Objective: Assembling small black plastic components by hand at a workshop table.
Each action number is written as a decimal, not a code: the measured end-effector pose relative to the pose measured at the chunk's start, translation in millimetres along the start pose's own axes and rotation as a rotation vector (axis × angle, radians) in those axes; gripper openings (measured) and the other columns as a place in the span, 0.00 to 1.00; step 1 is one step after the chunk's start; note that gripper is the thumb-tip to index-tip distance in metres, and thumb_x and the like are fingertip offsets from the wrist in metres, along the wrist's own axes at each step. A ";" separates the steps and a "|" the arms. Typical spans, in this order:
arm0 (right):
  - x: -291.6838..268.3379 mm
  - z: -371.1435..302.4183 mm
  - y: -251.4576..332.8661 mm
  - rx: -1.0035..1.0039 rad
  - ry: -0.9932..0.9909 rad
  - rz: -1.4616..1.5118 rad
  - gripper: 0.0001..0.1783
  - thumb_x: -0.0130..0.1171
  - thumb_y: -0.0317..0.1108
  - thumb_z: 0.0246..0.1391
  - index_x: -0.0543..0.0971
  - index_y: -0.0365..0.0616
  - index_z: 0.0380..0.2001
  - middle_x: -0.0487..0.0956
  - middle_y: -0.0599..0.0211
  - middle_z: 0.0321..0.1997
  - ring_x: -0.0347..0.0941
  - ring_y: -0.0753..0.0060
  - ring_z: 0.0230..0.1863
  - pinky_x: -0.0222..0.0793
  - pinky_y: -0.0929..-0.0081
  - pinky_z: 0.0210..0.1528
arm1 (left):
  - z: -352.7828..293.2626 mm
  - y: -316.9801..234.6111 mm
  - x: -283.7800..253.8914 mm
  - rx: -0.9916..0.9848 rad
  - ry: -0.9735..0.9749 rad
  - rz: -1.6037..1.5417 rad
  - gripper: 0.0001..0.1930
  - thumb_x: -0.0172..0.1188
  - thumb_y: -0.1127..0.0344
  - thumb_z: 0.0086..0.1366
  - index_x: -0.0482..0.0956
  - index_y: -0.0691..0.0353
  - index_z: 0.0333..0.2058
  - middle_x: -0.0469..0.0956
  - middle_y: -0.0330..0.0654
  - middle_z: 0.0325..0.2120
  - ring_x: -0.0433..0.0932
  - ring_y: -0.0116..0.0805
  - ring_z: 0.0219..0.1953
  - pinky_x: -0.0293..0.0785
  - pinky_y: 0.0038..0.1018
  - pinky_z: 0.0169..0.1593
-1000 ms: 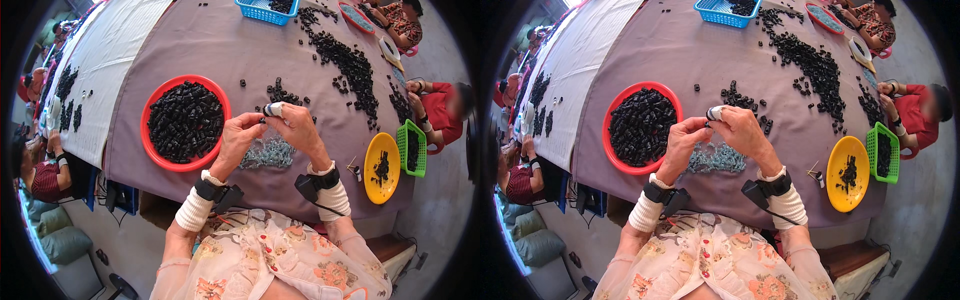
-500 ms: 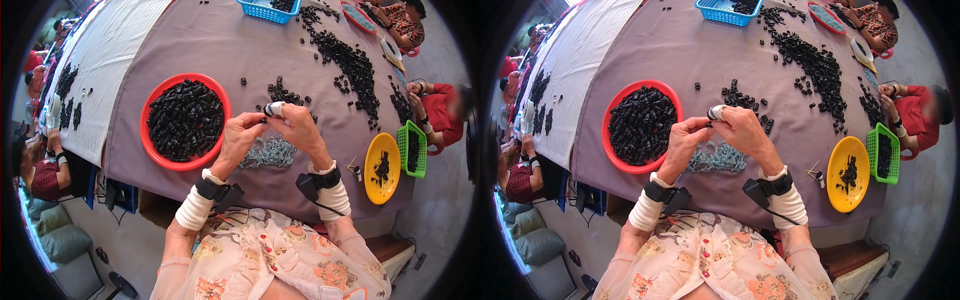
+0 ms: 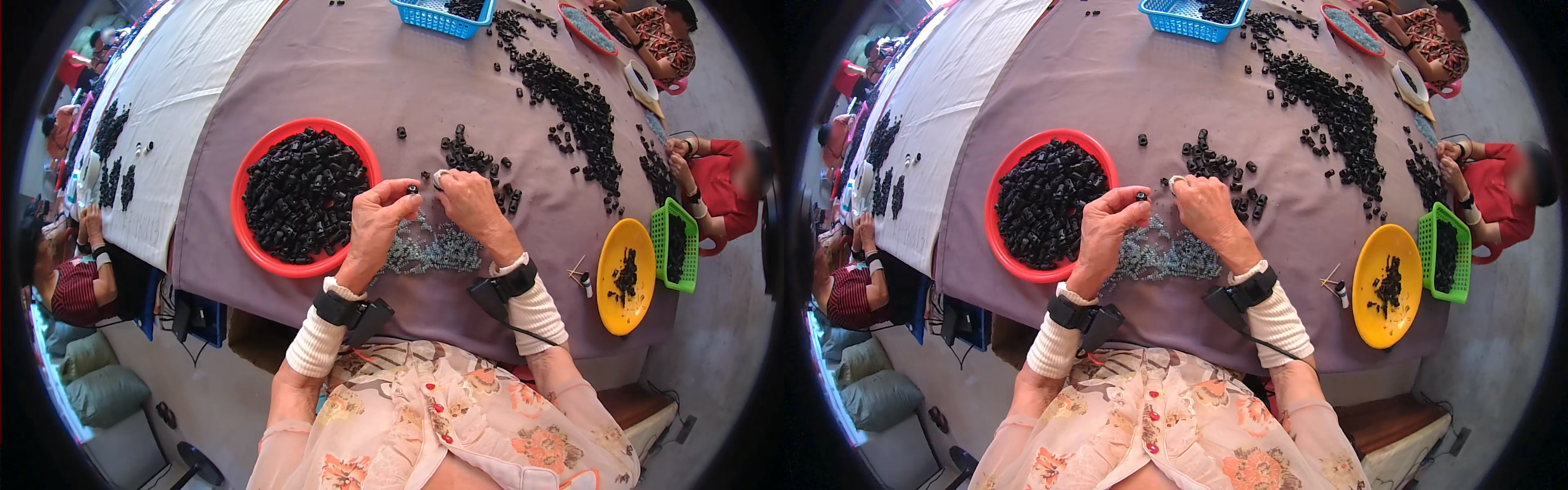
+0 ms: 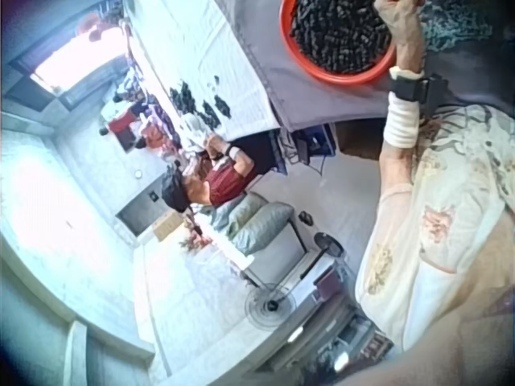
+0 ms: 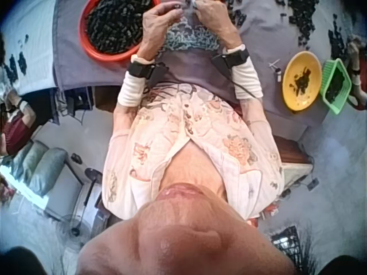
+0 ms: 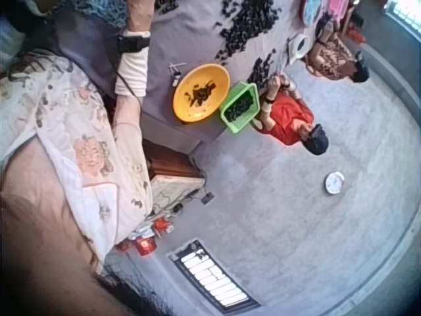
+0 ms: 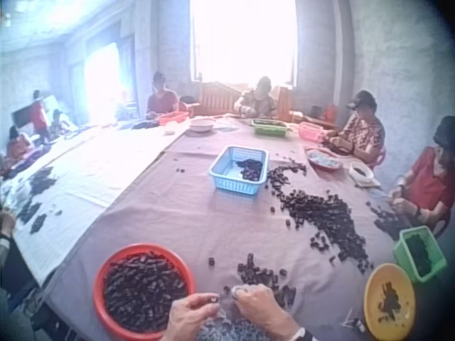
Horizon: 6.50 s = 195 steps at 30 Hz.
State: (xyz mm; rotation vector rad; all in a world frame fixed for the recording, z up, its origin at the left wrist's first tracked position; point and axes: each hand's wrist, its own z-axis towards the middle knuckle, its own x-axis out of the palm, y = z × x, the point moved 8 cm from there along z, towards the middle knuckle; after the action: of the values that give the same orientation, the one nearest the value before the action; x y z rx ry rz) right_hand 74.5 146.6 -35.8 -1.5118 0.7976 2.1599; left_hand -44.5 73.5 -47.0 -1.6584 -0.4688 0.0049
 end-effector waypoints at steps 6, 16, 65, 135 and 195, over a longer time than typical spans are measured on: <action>-0.2 2.8 -3.7 0.000 -0.001 0.012 0.11 0.63 0.33 0.44 0.72 0.41 0.27 0.76 0.59 0.28 0.75 0.55 0.31 0.70 0.63 0.32 | 0.7 4.8 -0.2 -0.034 0.019 -0.037 0.11 0.62 0.72 0.59 0.80 0.67 0.41 0.79 0.36 0.30 0.76 0.20 0.29 0.74 0.18 0.36; -25.7 -4.9 -8.9 0.162 0.015 0.512 0.10 0.62 0.31 0.47 0.73 0.38 0.28 0.77 0.61 0.24 0.75 0.62 0.25 0.67 0.69 0.27 | 2.5 6.9 11.5 -0.069 0.047 -0.140 0.10 0.60 0.72 0.61 0.78 0.68 0.41 0.80 0.40 0.32 0.78 0.25 0.32 0.76 0.21 0.37; -107.7 -13.7 44.4 -0.273 -0.259 -0.035 0.03 0.56 0.24 0.41 0.74 0.40 0.24 0.72 0.66 0.24 0.71 0.64 0.30 0.61 0.61 0.49 | -3.4 -26.8 42.2 0.184 0.073 0.218 0.12 0.61 0.74 0.60 0.79 0.69 0.43 0.78 0.36 0.27 0.74 0.19 0.28 0.72 0.17 0.33; -88.9 -22.4 36.4 -0.330 -0.123 0.061 0.03 0.54 0.23 0.43 0.71 0.37 0.23 0.69 0.60 0.27 0.67 0.60 0.34 0.63 0.65 0.43 | -11.0 -44.2 47.5 0.324 0.095 0.475 0.12 0.58 0.81 0.54 0.82 0.67 0.37 0.77 0.38 0.25 0.74 0.22 0.27 0.70 0.18 0.30; -93.1 -9.4 33.2 -0.261 -0.189 -0.047 0.14 0.63 0.40 0.43 0.76 0.41 0.24 0.74 0.66 0.25 0.70 0.64 0.33 0.59 0.62 0.49 | -3.6 -2.1 48.5 -0.179 0.148 -0.135 0.10 0.57 0.71 0.63 0.79 0.71 0.40 0.80 0.43 0.33 0.79 0.27 0.34 0.76 0.24 0.41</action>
State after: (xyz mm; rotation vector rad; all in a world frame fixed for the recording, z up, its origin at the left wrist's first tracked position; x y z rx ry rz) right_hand 93.5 116.2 56.7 -1.3988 0.4275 2.4008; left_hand 0.2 84.9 -31.6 -1.7837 -0.4782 -0.2648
